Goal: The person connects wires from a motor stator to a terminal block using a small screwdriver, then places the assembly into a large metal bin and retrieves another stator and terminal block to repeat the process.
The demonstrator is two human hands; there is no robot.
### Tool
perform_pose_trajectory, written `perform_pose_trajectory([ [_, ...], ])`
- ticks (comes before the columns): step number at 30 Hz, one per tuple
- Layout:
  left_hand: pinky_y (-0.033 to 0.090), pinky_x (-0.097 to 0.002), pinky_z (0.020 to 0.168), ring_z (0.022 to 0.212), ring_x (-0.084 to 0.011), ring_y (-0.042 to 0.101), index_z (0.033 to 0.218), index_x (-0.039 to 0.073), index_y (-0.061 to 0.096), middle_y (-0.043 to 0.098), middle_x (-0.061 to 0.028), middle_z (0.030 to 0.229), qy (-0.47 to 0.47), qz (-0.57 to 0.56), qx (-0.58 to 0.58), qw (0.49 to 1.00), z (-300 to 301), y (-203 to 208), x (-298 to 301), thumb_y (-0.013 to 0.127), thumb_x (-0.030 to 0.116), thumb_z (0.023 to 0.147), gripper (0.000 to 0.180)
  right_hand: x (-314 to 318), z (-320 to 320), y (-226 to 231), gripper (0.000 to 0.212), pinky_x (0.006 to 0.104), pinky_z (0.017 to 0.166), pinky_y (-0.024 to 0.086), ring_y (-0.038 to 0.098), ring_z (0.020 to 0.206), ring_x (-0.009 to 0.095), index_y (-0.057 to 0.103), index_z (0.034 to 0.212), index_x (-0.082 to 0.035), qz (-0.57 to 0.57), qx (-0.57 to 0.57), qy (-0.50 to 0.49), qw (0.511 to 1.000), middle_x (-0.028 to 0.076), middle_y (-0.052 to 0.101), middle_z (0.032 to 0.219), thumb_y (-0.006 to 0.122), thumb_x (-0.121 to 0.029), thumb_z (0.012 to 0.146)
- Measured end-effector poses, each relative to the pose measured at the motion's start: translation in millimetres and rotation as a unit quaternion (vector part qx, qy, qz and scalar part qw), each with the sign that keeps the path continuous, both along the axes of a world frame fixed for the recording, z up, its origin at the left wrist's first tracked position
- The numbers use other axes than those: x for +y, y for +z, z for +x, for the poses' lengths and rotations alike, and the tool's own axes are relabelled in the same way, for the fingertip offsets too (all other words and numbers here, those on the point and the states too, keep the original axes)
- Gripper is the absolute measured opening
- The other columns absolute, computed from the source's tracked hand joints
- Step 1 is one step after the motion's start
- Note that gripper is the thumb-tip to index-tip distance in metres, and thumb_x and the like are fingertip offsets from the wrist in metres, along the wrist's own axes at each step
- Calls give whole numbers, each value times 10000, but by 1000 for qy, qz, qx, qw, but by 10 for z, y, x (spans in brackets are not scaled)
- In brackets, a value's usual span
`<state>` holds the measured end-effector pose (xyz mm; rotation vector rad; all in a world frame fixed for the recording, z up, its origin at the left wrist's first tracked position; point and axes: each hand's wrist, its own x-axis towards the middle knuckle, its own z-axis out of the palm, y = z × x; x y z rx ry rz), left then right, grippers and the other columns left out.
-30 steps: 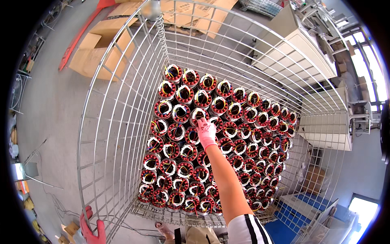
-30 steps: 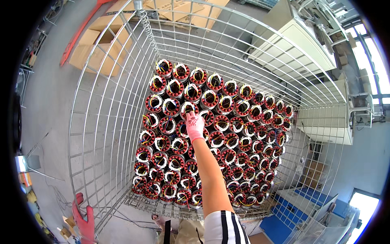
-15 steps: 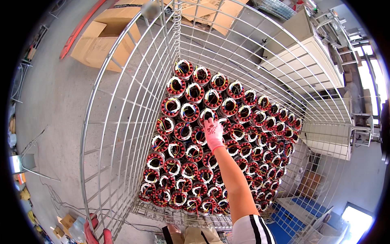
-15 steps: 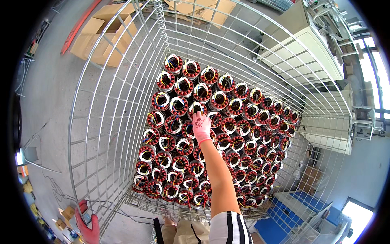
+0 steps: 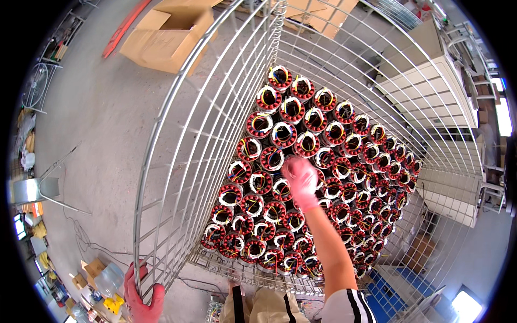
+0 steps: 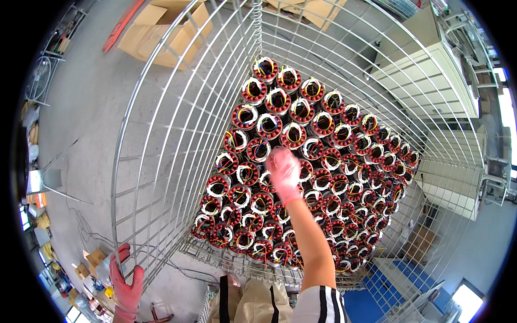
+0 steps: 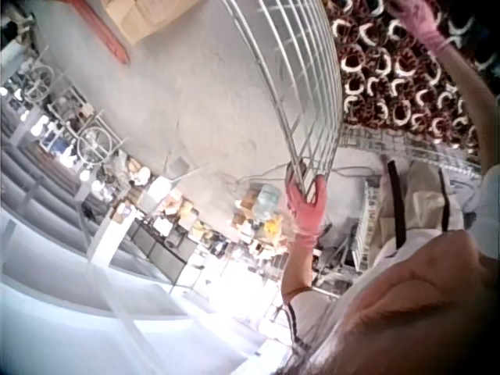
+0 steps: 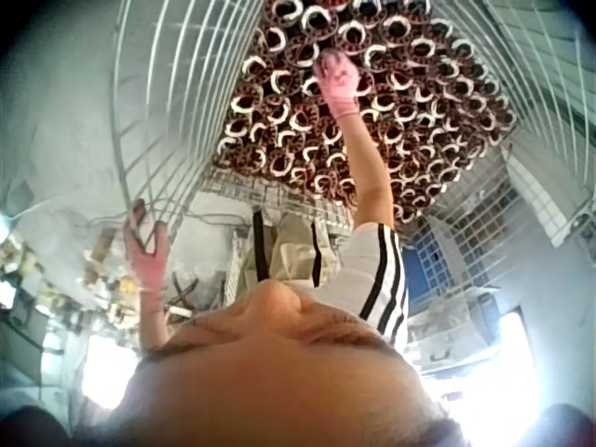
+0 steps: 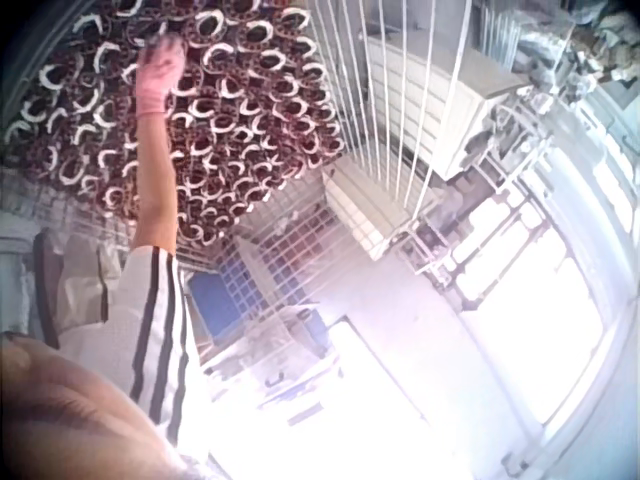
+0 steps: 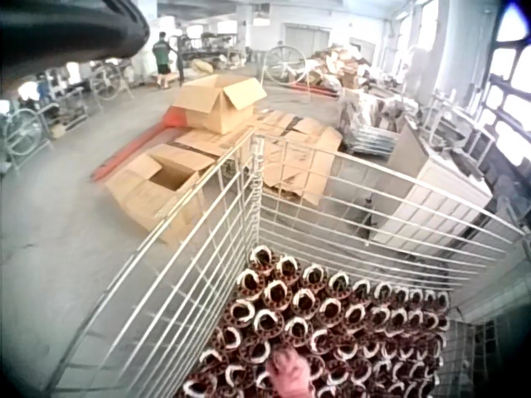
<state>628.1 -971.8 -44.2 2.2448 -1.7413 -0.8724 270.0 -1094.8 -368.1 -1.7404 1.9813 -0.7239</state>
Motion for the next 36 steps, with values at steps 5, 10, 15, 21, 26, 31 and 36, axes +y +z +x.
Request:
perform_pose_trajectory([
  [5, 422, -393, 960, 1107, -306, 541, 1137, -22, 519, 559, -162, 1214, -29, 3, 1, 1000, -12, -8, -84, 606, 30, 734, 416, 676, 1264, -217, 539, 427, 1012, 373, 490, 1151, 281, 516, 1234, -64, 12, 11, 223, 975, 104, 534, 1218, 644, -393, 826],
  [10, 420, -400, 959, 1117, -320, 537, 1126, -11, 520, 558, -171, 1210, -19, 22, 20, 999, -51, 30, -150, 623, 57, 723, 421, 629, 1684, -716, 730, 423, 1123, 270, 396, 1226, 264, 447, 1306, -59, 17, 123, 263, 957, 76, 445, 1247, 727, -346, 696],
  [15, 412, -421, 971, 1131, -346, 528, 1133, -6, 526, 549, -187, 1224, -33, 24, 16, 999, 14, 28, -108, 656, 93, 721, 443, 519, 1561, -784, 659, 427, 1066, 303, 411, 1206, 258, 491, 1260, -114, -3, 63, 331, 942, 49, 472, 1233, 727, -372, 702],
  [21, 415, -444, 976, 1170, -394, 512, 1170, -3, 535, 521, -218, 1262, -61, -5, 32, 998, 99, -32, -76, 697, 142, 748, 475, 514, 1515, -784, 653, 457, 1037, 325, 423, 1185, 264, 512, 1252, -155, 14, 73, 302, 950, 30, 471, 1241, 754, -365, 683],
  [26, 442, -441, 938, 1104, -406, 547, 1169, -24, 515, 532, -234, 1236, -89, -9, 67, 994, 194, -36, -67, 655, 116, 796, 422, 601, 1898, -605, 257, 474, 1020, 338, 490, 1085, 321, 557, 1076, -77, -11, -30, -30, 999, 119, 566, 1088, 554, -76, 819],
  [31, 469, -402, 894, 1047, -352, 591, 1185, -40, 494, 567, -224, 1179, -140, -31, 44, 989, 160, -36, -195, 578, 91, 870, 351, 266, 2343, -729, 381, 522, 1067, 292, 460, 1167, 321, 481, 1214, -63, -89, -51, -193, 976, 143, 529, 1178, 547, -90, 840],
  [36, 438, -439, 966, 1138, -392, 523, 1281, -43, 453, 515, -226, 1272, -191, -55, 71, 977, 284, -67, -145, 559, 101, 912, 410, 302, 2217, -1040, 460, 567, 1078, 249, 473, 1196, 316, 461, 1272, -76, -16, 93, -92, 991, 165, 517, 1238, 574, -151, 833],
])
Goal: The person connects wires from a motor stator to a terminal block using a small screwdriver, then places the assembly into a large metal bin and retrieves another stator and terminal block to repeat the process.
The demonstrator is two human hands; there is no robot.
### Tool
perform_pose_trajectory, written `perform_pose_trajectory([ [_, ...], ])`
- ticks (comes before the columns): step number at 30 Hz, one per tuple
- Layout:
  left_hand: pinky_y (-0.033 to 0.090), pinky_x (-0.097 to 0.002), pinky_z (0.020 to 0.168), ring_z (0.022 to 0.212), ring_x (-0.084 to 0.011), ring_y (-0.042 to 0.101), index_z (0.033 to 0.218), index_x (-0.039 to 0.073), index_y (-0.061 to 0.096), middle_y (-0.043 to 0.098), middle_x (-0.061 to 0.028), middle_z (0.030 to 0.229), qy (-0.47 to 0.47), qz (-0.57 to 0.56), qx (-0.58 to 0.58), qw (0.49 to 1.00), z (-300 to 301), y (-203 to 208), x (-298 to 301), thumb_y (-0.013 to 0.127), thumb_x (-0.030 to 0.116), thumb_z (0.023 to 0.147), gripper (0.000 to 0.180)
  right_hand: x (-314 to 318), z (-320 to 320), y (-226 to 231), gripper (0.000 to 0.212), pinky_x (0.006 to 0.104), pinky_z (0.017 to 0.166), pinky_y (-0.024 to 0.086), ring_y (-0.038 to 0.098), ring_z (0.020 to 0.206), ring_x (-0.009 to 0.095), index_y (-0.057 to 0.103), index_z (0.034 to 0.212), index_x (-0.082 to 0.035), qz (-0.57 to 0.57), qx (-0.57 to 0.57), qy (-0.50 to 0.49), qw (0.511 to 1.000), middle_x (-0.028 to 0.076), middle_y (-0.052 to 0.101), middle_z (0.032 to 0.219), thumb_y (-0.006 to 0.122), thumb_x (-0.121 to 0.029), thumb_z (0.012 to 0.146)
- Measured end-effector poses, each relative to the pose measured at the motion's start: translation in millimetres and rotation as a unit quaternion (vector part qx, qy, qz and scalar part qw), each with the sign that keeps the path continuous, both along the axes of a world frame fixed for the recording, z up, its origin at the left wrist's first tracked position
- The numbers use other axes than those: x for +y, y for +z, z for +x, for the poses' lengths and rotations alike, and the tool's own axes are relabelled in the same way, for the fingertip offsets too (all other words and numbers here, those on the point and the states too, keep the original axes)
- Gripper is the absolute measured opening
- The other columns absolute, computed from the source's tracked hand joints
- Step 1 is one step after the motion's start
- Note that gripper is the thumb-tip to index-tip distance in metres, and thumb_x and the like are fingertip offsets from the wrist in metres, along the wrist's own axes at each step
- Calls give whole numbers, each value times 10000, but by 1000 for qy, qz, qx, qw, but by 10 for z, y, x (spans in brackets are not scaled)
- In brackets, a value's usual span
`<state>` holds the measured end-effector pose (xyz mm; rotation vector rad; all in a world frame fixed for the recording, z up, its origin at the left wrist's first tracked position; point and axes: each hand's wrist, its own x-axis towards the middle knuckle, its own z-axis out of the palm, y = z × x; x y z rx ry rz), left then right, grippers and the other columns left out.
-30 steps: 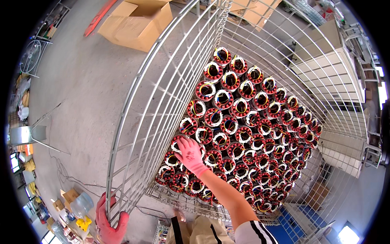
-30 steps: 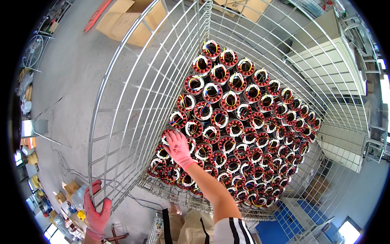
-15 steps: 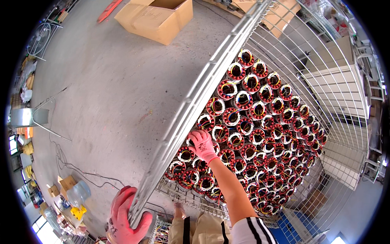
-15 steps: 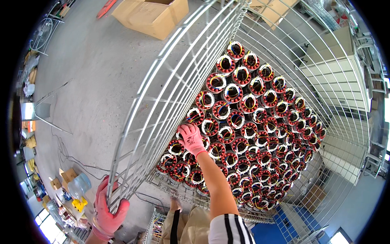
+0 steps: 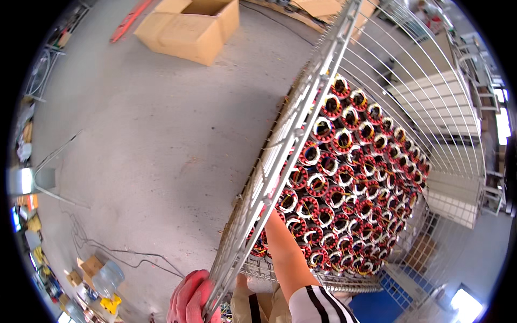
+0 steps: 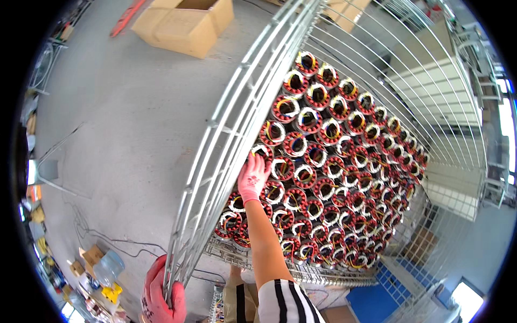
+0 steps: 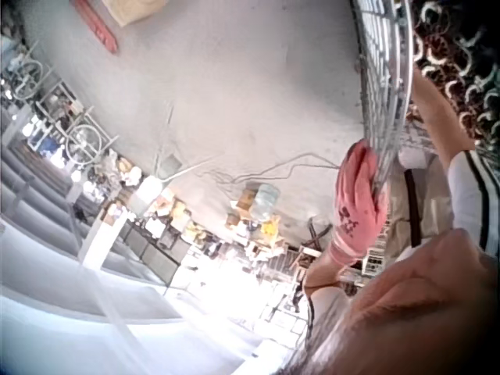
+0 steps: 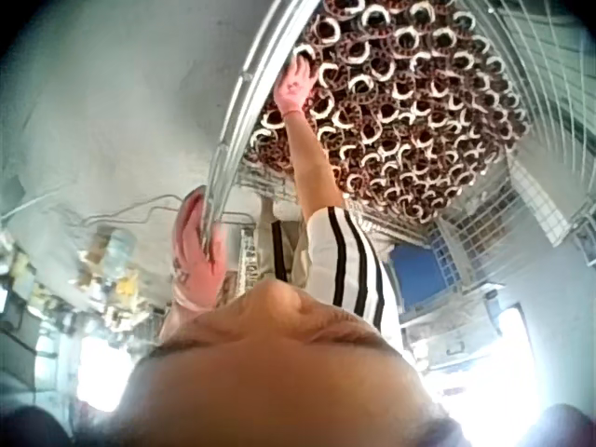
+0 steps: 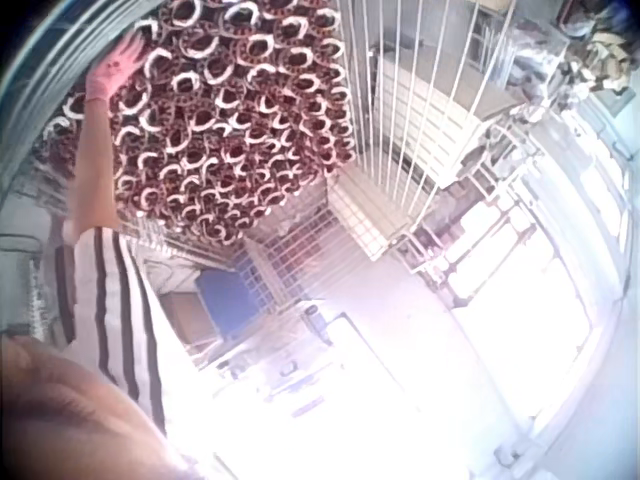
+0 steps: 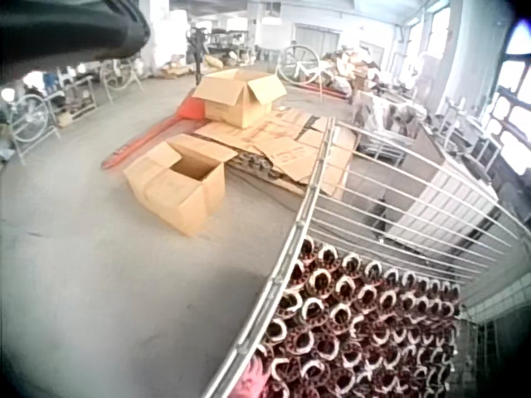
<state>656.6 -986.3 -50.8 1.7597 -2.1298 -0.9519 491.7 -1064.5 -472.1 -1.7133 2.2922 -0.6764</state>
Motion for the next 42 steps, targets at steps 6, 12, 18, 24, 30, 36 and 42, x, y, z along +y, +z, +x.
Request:
perform_pose_trajectory([
  [6, 420, -458, 982, 1155, -401, 511, 1289, -32, 443, 503, -239, 1286, -3, 61, 17, 998, 20, 12, -9, 525, 151, 933, 409, -18, -78, -3, 448, 594, 1087, 235, 485, 1185, 306, 454, 1273, -60, 20, 29, 24, 999, 175, 522, 1218, 564, -139, 846],
  [12, 466, -451, 915, 1079, -401, 559, 1292, -17, 437, 544, -240, 1237, 15, 57, 18, 998, 55, -23, 78, 535, 153, 926, 416, 28, -10, -4, 439, 614, 1082, 227, 491, 1182, 307, 462, 1267, -43, 21, 21, 35, 999, 184, 519, 1217, 556, -129, 847],
  [18, 515, -419, 770, 906, -337, 639, 1214, 31, 493, 663, -135, 1039, 101, 109, -33, 988, -62, -40, 175, 592, 154, 886, 364, -2, -81, -69, 452, 616, 1082, 229, 494, 1164, 307, 454, 1279, -61, 9, 10, 34, 999, 188, 510, 1227, 559, -129, 845],
  [24, 497, -424, 800, 932, -351, 616, 1225, 31, 504, 629, -155, 1096, 122, 93, -86, 984, 80, -84, 499, 578, 207, 904, 374, 85, -57, -120, 473, 618, 1080, 231, 496, 1173, 303, 458, 1290, -63, 14, 5, 29, 999, 174, 516, 1233, 572, -130, 835],
  [30, 456, -449, 912, 1067, -385, 555, 1298, 2, 466, 555, -224, 1197, 106, 136, -30, 984, -25, 49, 127, 558, 357, 924, 524, 4, -88, -78, 490, 593, 1108, 186, 460, 1207, 305, 438, 1307, -55, 29, 2, 26, 999, 179, 499, 1249, 553, -171, 845],
  [36, 480, -322, 844, 929, -196, 623, 1272, -54, 425, 616, -159, 1071, 103, 144, 93, 980, 28, -27, 104, 401, 29, 966, 318, 211, -451, 698, 275, 453, 978, 379, 531, 1072, 328, 603, 1127, -85, -76, -211, -15, 974, 123, 592, 1143, 540, -122, 862],
  [42, 489, -304, 773, 815, -155, 593, 1287, -7, 433, 602, -87, 981, 83, 89, 165, 979, 38, -141, 180, 382, 30, 958, 335, 1758, -1574, 1689, 225, 401, 850, 461, 587, 960, 337, 629, 1074, -63, 2, -172, -37, 984, 134, 640, 1010, 545, -147, 883],
])
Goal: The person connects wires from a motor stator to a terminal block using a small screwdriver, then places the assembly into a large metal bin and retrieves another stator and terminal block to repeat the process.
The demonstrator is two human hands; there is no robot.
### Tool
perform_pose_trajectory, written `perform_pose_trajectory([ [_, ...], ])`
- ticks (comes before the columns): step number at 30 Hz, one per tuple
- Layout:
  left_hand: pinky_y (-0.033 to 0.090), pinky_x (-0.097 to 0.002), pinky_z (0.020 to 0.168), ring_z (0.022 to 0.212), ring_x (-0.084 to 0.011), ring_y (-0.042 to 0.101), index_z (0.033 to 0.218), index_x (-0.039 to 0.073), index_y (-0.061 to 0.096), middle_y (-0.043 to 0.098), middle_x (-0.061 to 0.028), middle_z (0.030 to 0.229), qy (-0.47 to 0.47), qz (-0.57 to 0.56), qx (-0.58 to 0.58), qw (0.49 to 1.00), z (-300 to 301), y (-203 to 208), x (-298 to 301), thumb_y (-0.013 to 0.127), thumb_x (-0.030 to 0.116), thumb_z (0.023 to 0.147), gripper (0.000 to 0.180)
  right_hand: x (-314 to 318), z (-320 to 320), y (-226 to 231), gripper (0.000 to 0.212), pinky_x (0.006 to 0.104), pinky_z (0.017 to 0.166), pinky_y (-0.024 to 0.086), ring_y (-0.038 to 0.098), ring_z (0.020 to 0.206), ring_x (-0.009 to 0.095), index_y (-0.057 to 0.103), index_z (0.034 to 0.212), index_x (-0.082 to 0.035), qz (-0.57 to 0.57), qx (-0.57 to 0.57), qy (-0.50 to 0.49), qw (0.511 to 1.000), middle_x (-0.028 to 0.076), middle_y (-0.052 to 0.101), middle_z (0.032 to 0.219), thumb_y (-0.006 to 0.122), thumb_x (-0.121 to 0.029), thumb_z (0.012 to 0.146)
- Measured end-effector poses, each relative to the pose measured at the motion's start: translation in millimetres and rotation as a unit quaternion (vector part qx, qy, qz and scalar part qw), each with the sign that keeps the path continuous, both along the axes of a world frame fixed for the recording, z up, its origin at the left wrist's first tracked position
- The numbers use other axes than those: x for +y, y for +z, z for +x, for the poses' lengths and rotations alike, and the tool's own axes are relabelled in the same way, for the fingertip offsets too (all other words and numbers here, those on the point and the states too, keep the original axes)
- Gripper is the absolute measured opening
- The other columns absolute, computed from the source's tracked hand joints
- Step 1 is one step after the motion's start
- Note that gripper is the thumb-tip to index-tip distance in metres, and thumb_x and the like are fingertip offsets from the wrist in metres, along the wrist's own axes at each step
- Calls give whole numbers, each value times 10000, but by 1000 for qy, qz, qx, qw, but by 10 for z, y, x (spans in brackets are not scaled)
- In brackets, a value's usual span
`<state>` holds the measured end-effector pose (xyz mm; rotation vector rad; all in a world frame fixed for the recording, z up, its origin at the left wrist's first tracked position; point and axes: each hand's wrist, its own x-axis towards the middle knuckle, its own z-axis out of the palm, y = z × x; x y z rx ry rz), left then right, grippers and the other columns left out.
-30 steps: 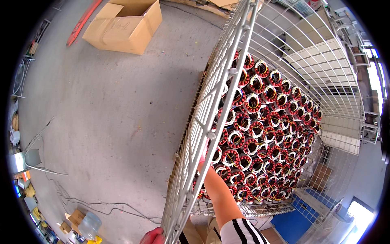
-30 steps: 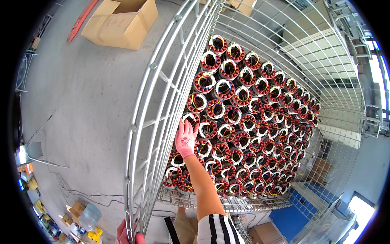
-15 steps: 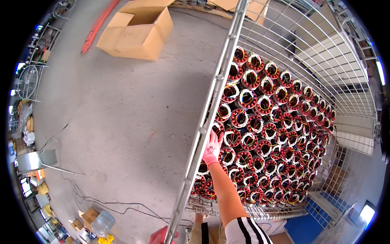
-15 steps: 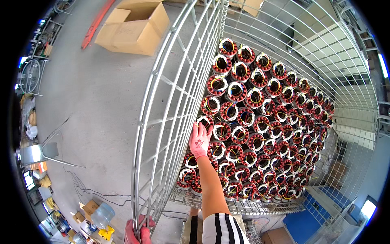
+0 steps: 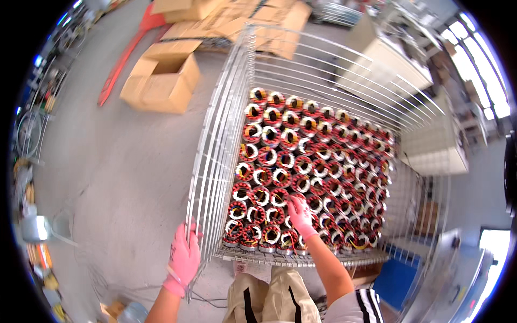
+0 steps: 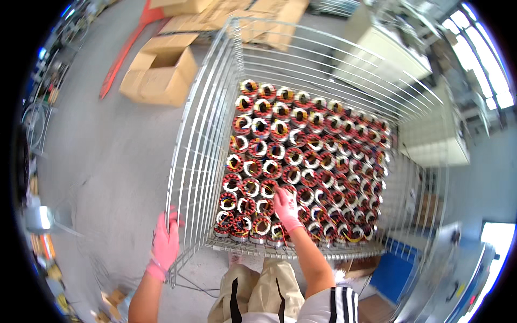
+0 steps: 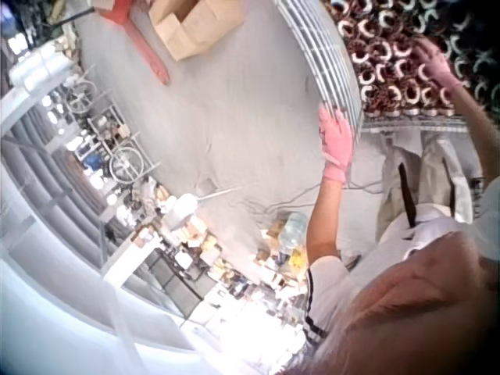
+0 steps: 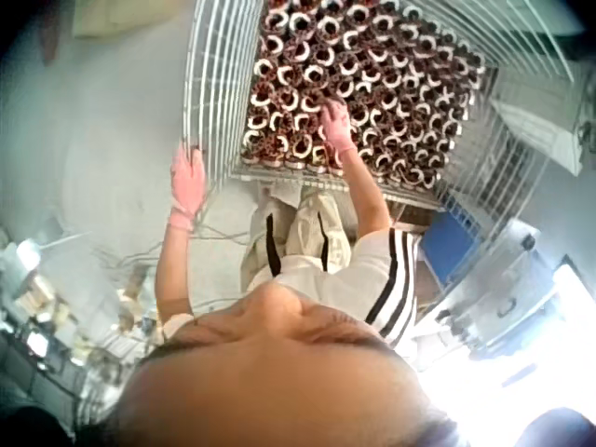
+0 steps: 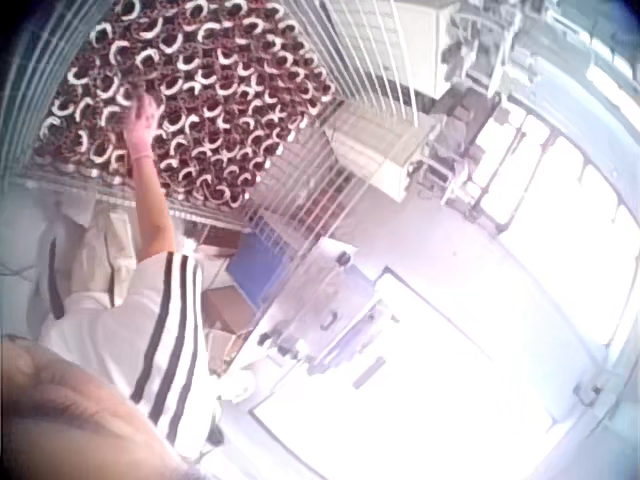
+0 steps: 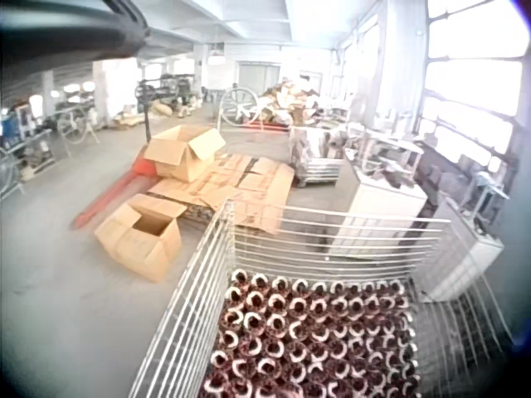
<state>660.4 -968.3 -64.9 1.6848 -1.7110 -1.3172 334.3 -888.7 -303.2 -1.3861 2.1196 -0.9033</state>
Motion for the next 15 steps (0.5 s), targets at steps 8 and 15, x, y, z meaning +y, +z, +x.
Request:
perform_pose_trajectory([
  [8, 378, -219, 483, 617, -60, 435, 1345, 94, 383, 537, -38, 909, -35, -64, 79, 994, 172, -613, -388, 426, 90, 966, 382, 3923, 54, 1022, 241, 402, 830, 477, 602, 970, 343, 638, 1040, -53, 119, 23, -408, 905, 154, 640, 994, 523, -222, 912],
  [15, 294, -455, 1103, 1334, -339, 349, 1449, 4, 256, 326, -204, 1459, -214, -597, -313, 707, 190, -491, -529, 545, 377, 927, 704, 6952, 2088, 1021, 312, 361, 712, 476, 625, 770, 222, 630, 1006, -57, 95, -53, -849, 517, 106, 666, 866, 497, -327, 927],
])
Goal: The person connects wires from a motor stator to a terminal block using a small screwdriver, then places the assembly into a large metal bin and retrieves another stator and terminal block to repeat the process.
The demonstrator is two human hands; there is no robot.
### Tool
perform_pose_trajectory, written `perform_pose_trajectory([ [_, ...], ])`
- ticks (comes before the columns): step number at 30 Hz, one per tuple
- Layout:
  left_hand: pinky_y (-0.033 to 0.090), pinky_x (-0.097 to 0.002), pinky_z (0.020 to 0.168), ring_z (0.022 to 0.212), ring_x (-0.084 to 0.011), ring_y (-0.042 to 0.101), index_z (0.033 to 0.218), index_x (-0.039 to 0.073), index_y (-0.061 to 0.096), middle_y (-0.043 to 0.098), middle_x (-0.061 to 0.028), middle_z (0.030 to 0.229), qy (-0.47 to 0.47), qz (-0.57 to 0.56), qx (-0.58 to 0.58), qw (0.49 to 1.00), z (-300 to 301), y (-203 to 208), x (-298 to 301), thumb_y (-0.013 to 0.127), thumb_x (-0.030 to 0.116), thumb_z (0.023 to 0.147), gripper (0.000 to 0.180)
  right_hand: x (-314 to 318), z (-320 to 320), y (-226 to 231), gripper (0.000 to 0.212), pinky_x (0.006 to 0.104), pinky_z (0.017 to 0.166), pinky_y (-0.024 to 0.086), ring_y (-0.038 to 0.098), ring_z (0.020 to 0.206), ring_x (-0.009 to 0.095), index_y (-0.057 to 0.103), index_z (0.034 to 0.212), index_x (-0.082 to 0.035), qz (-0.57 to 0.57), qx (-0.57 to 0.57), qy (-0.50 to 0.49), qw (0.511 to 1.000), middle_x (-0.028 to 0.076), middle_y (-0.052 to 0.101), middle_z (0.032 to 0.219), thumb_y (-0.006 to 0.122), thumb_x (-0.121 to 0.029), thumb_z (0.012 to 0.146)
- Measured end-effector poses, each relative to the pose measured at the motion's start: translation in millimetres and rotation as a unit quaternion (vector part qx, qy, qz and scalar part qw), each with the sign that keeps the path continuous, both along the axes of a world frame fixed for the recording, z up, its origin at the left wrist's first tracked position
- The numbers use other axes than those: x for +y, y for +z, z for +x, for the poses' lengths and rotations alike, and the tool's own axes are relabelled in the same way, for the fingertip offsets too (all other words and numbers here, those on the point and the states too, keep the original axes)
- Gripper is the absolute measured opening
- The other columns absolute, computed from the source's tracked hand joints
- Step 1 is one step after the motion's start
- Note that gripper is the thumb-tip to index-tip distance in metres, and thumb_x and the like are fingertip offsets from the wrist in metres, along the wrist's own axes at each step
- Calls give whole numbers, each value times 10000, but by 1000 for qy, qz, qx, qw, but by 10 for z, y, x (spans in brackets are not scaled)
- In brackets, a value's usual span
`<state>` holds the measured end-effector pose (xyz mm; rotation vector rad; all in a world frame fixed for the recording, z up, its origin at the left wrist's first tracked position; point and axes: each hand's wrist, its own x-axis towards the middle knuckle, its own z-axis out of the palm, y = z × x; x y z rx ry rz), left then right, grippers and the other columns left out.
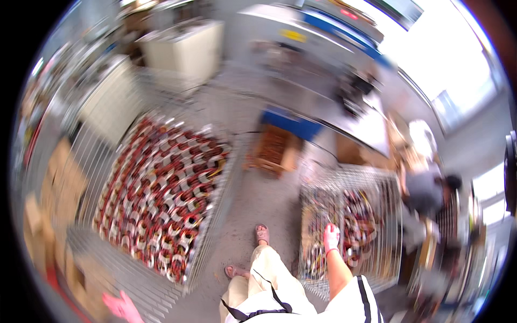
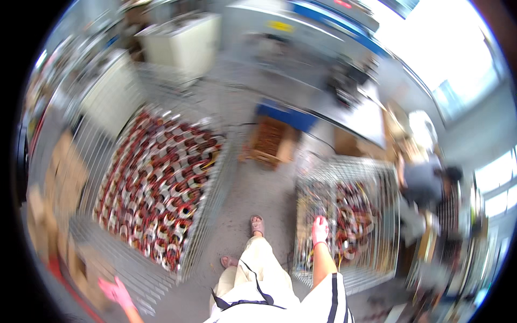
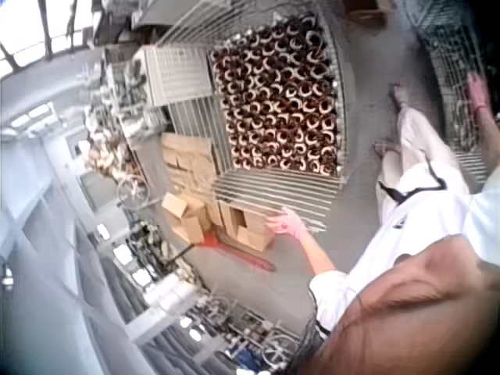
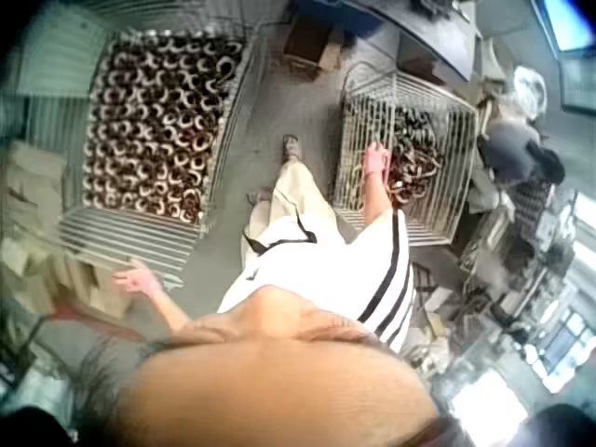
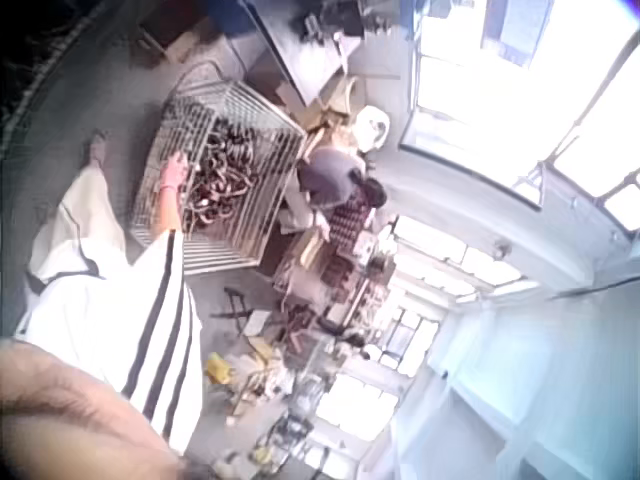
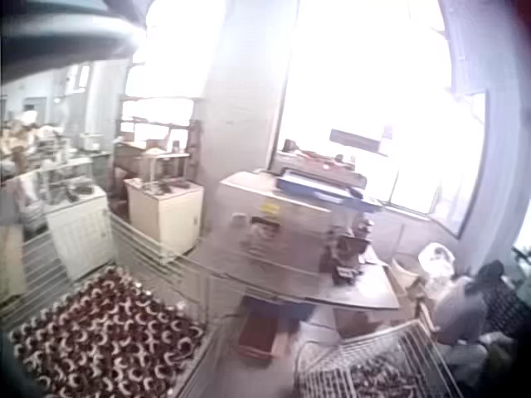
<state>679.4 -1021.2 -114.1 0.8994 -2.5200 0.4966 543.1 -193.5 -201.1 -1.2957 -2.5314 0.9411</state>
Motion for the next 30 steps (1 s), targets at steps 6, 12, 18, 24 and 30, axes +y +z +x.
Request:
perform_pose_trajectory([
  [6, 296, -446, 1094, 1291, -320, 390, 1426, -4, 288, 364, -198, 1425, -330, 337, 38, 881, -1671, 144, 2706, 606, 249, 905, 660, 1310, 1370, -216, 399, 405, 859, 457, 605, 1010, 335, 643, 1076, -59, 21, 91, -331, 939, 175, 649, 1068, 457, -374, 916],
  [12, 255, -439, 1116, 1339, -363, 311, 1402, -40, 316, 337, -229, 1433, -539, 435, -215, 688, -2911, 365, 6291, 600, 229, 898, 637, 1822, 1543, -756, 393, 350, 797, 481, 641, 899, 214, 649, 1112, -49, -194, -2, -354, 915, 102, 695, 970, 565, -358, 884],
  [18, 223, -434, 1134, 1361, -359, 278, 1419, -40, 290, 275, -219, 1472, -637, 419, -238, 601, -3649, -386, 9026, 623, 247, 888, 689, 2416, 1279, -2296, 351, 336, 586, 458, 585, 628, 190, 641, 1071, -50, -325, 137, -387, 852, 64, 645, 772, 551, -344, 901],
  [24, 243, -491, 1106, 1324, -413, 307, 1395, -36, 319, 307, -224, 1448, -642, 317, -208, 667, -3994, -1359, 10312, 635, 304, 875, 697, 3654, 924, -2572, 323, 326, 651, 453, 553, 704, 181, 624, 1057, -49, -224, 65, -446, 864, 55, 607, 830, 546, -317, 896],
  [30, 220, -508, 1106, 1344, -413, 254, 1416, -36, 277, 326, -209, 1440, -635, 169, -205, 725, -3906, -1443, 10523, 627, 302, 881, 724, 4620, 509, -2906, 583, 413, 1099, 250, 326, 1353, 269, 421, 1371, -95, 60, -408, -17, 911, 77, 416, 1438, 482, -402, 878],
])
